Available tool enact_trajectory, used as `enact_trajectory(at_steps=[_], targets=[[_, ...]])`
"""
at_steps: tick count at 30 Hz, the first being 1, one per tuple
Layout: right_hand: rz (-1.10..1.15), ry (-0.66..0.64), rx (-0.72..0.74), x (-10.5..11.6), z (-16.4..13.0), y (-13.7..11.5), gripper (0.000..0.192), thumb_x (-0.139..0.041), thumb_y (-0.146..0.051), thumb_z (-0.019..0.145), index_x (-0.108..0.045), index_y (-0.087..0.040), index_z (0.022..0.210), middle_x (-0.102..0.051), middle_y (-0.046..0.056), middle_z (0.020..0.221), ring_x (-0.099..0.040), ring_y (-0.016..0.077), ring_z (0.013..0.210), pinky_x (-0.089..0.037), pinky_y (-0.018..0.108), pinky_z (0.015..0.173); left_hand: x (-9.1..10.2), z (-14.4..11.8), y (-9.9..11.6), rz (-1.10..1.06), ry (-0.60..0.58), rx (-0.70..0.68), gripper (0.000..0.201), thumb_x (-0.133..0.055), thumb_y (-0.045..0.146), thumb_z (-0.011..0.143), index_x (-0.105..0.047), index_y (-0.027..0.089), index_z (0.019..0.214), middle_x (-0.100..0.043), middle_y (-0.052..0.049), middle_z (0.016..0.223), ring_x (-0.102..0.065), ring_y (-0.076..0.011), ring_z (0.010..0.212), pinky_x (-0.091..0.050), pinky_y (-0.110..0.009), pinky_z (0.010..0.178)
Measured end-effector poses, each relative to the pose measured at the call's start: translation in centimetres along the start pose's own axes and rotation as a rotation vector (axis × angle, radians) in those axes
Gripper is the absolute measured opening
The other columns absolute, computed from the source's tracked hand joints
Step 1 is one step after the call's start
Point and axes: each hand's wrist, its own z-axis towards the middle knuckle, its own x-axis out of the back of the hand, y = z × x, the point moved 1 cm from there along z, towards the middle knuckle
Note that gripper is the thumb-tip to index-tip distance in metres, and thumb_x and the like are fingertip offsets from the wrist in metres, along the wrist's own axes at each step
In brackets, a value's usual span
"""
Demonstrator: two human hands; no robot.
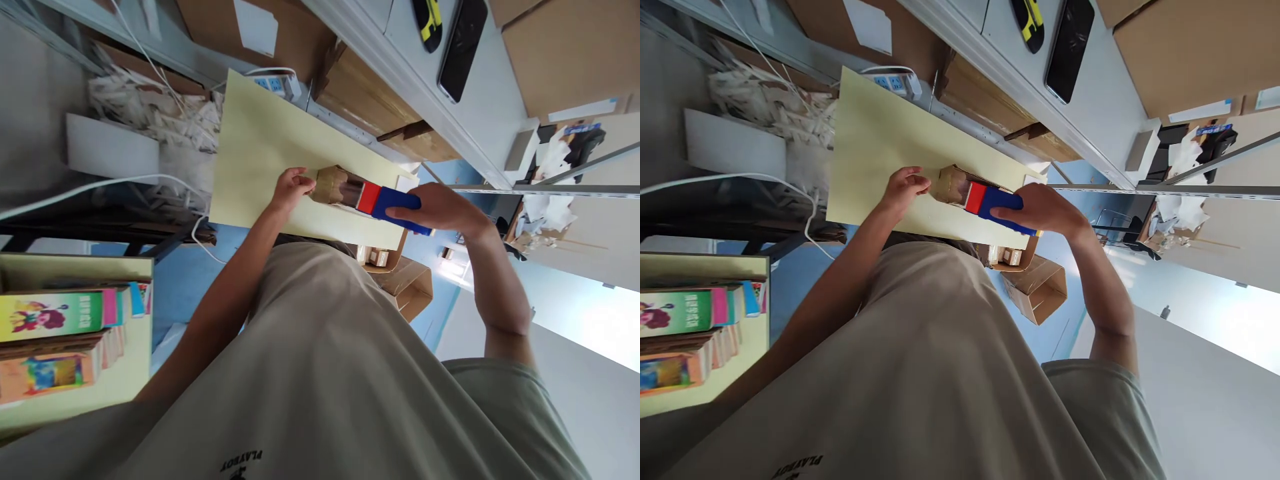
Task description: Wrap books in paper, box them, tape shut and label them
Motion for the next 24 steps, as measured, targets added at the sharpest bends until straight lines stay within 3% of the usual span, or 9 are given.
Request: enact_trajectory(at_steps=[4, 8, 20, 24], targets=[[-0.068, 0.033, 0.008, 0.5, 3.4, -0.8, 0.068, -0.072, -0.086, 0.099, -0.077, -0.018, 0.090, -0.068, 0.007, 0.067, -0.067, 0.0244, 0.070, -0.048, 0.038, 0.072, -1.5, 2.0, -1.7, -0.030, 0.052, 0.092, 0.040, -0.081, 0.017, 0.074, -0.063, 0.022, 0.110, -0.072, -0.002, 0.088, -0.073, -0.0201, 0.089, -0.060, -0.039, 0.094], [-0.095, 0.038, 0.017, 0.3, 5.4, -1.4, 0.069, -0.073, -0.087, 0.097, -0.079, -0.018, 0.094, -0.067, 0.008, 0.067, -0.069, 0.0268, 0.072, -0.049, 0.040, 0.073, -1.6, 3.5, -2.9, -0.009, 0.071, 0.145, 0.042, -0.078, 0.015, 0.069, -0.062, 0.023, 0.108, -0.072, -0.003, 0.090, -0.073, -0.0213, 0.093, -0.060, -0.039, 0.096], [-0.123, 0.060, -0.009, -0.1, 7.4, -1.0, 0.074, -0.074, -0.091, 0.094, -0.080, -0.017, 0.094, -0.067, 0.010, 0.068, -0.070, 0.0294, 0.075, -0.052, 0.043, 0.075, -3.9, 5.4, -5.7, 0.016, 0.123, 0.219, 0.049, -0.074, 0.013, 0.066, -0.062, 0.023, 0.112, -0.074, -0.004, 0.087, -0.075, -0.0257, 0.091, -0.060, -0.041, 0.090], [-0.139, 0.075, -0.031, -0.3, 7.3, -1.4, 0.073, -0.075, -0.090, 0.095, -0.079, -0.017, 0.098, -0.068, 0.010, 0.071, -0.071, 0.0307, 0.078, -0.051, 0.043, 0.075, -4.3, 5.1, -5.7, 0.141, 0.151, 0.159, 0.049, -0.080, 0.016, 0.069, -0.064, 0.023, 0.114, -0.076, -0.007, 0.094, -0.078, -0.0306, 0.107, -0.060, -0.043, 0.100]])
